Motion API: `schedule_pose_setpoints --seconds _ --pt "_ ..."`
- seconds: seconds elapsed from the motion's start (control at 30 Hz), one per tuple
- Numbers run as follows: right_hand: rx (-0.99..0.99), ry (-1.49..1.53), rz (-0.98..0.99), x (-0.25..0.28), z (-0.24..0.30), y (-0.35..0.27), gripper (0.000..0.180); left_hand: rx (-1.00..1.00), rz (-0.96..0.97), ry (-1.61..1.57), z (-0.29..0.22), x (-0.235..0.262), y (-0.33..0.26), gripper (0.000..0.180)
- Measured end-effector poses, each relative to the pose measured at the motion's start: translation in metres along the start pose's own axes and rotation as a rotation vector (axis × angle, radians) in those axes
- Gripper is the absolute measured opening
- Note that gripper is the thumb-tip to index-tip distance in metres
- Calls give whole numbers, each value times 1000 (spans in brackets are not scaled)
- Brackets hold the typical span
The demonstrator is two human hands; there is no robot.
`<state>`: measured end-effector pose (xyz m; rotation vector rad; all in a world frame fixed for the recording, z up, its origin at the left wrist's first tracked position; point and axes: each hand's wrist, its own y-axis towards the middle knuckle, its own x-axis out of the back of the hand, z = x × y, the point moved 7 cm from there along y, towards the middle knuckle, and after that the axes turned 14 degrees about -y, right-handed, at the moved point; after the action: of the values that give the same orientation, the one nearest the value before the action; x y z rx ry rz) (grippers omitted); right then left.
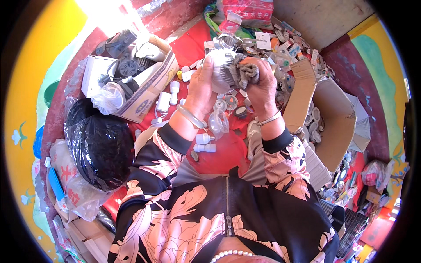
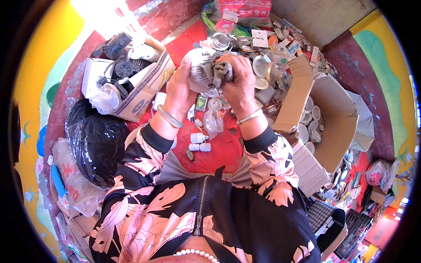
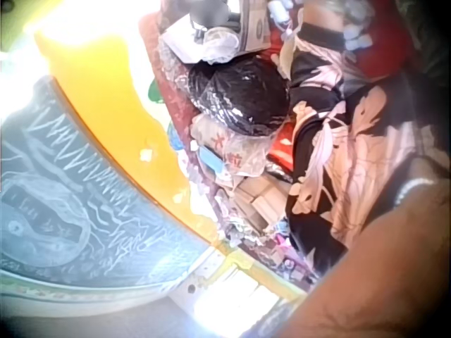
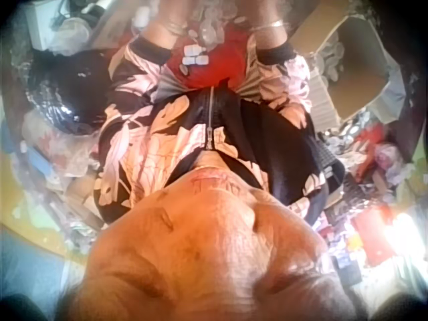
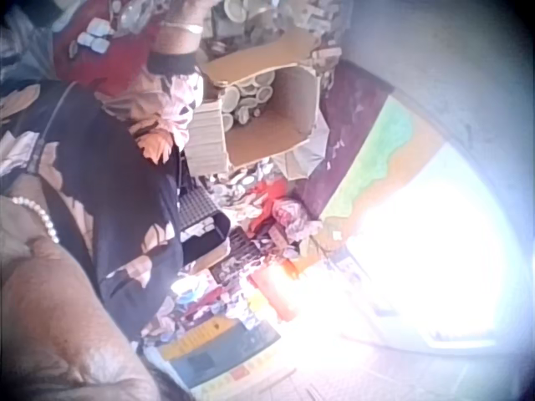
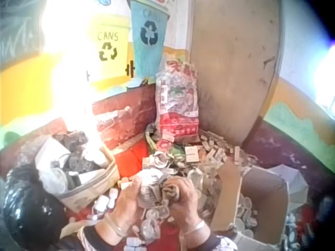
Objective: The person picks up several light fixtures and electronic components, wipes them thoroughly with a cloth, and places them into a large cardboard box.
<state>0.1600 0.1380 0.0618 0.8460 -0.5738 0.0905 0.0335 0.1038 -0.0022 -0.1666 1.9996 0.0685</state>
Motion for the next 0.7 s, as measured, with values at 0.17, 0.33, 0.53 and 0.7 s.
schedule_pose_setpoints --seconds 0.17,0.33,0.53,0.7 --pt "199 31 75 -7 44 -8 37 -399 215 943 -9 -6 -6 40" --pt "-100 142 -122 6 -10 -4 37 -34 34 99 11 2 -2 36" --pt "211 -17 62 0 45 -5 35 -71 15 -11 7 3 -1 37" --pt "-229 306 -210 25 -53 -1 36 -119 26 -36 -20 -1 4 43"
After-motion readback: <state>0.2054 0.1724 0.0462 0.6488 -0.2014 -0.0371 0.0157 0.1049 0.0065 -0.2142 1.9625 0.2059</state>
